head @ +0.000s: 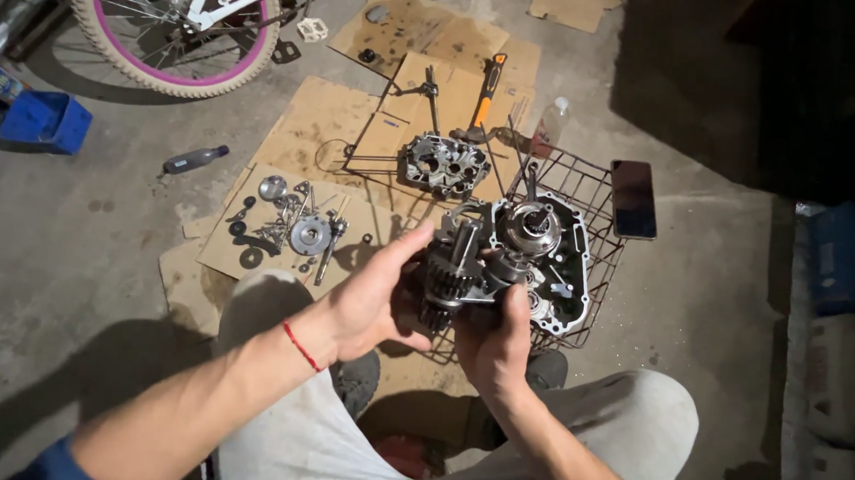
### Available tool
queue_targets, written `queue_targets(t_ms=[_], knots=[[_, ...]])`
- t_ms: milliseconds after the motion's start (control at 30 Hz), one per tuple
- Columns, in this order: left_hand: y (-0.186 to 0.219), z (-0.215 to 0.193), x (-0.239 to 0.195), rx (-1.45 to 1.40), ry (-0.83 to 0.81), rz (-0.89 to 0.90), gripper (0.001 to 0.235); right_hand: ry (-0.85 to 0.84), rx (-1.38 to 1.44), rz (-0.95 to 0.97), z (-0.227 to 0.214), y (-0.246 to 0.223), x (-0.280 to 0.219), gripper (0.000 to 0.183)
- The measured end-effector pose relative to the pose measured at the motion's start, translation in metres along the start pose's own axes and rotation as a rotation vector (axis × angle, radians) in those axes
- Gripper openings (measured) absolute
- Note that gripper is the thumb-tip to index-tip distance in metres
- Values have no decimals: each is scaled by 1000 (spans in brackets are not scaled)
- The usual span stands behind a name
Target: The person assembles a small engine by inserting a gear shaft into the engine casing and rotating the gears to check alignment. They handle the gear shaft and casing by hand, repeatedly adjusting the gears within the casing.
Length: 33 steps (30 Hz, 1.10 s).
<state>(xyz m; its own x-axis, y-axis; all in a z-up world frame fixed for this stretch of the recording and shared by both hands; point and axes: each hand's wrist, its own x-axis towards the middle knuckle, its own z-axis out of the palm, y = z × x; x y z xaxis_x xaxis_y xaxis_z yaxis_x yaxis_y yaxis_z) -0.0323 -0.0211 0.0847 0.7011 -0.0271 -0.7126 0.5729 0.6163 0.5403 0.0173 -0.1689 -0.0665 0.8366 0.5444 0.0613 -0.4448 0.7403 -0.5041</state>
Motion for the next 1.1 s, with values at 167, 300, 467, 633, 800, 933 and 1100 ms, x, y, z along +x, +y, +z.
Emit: queue_targets(t_ms=[167, 300, 467, 633, 800, 933, 1100], knots=[[-21, -36, 44, 1, -253, 139, 60, -58, -201, -162, -21, 14, -5, 65], [-34, -45, 51, -80, -268, 162, 46, -211, -399, -304, -20, 15, -12, 67], [-34, -39, 45, -114, -360, 180, 43, -275, -538, -349, -22, 10, -13, 65], [-42, -41, 67, -222, -363, 222, 35, -355, -741, -442, -33, -6, -8, 59], [-45, -27, 103, -163, -334, 333, 37, -513, -926, -474, -45, -38, 7, 57], [-60, -37, 154, -210, -433, 319, 24, -472, -992, -456, -56, -50, 12, 57], [-57, -31, 164, -241, -388, 236, 25, -399, -1090, -389, -73, -50, 9, 60]])
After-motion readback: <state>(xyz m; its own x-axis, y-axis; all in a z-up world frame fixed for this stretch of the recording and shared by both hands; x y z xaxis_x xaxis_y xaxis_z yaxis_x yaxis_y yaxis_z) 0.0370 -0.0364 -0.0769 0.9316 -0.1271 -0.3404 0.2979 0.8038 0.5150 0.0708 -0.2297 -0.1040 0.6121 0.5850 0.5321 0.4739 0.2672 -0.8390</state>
